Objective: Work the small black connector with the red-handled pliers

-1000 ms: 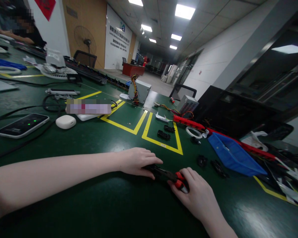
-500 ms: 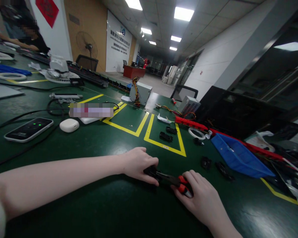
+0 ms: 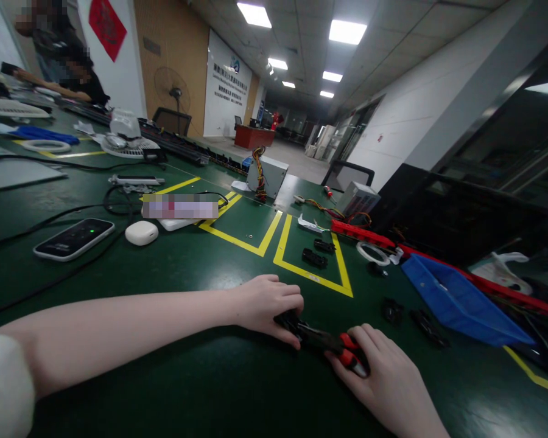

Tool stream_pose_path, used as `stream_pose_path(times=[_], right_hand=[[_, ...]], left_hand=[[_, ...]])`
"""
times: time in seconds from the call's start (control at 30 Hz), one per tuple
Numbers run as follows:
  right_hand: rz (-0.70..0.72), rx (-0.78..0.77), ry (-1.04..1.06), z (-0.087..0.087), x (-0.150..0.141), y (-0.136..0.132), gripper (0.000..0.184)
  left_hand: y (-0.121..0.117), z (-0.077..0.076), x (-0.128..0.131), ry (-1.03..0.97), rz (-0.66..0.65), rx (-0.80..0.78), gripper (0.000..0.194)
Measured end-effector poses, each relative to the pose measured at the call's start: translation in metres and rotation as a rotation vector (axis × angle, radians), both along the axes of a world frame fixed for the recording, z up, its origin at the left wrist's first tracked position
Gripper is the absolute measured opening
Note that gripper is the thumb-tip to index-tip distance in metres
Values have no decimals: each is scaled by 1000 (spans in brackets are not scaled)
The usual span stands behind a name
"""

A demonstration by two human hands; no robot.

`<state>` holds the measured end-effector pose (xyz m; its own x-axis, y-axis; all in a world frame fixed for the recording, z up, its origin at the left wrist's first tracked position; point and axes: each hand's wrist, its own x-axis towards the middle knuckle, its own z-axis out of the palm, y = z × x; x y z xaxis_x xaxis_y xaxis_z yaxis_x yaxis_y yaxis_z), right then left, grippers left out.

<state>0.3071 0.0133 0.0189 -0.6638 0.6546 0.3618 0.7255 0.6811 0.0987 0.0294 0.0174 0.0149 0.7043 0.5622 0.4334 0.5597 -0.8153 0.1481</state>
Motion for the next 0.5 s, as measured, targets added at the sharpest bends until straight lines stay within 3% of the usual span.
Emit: stream_pose_path(times=[0.17, 0.5], right_hand=[[-14, -4, -10, -1, 1, 2, 33], [7, 20, -6, -1, 3, 2, 32]], left_hand=[[1, -3, -1, -26, -14, 33, 45], [5, -1, -2, 11, -129, -64, 40]])
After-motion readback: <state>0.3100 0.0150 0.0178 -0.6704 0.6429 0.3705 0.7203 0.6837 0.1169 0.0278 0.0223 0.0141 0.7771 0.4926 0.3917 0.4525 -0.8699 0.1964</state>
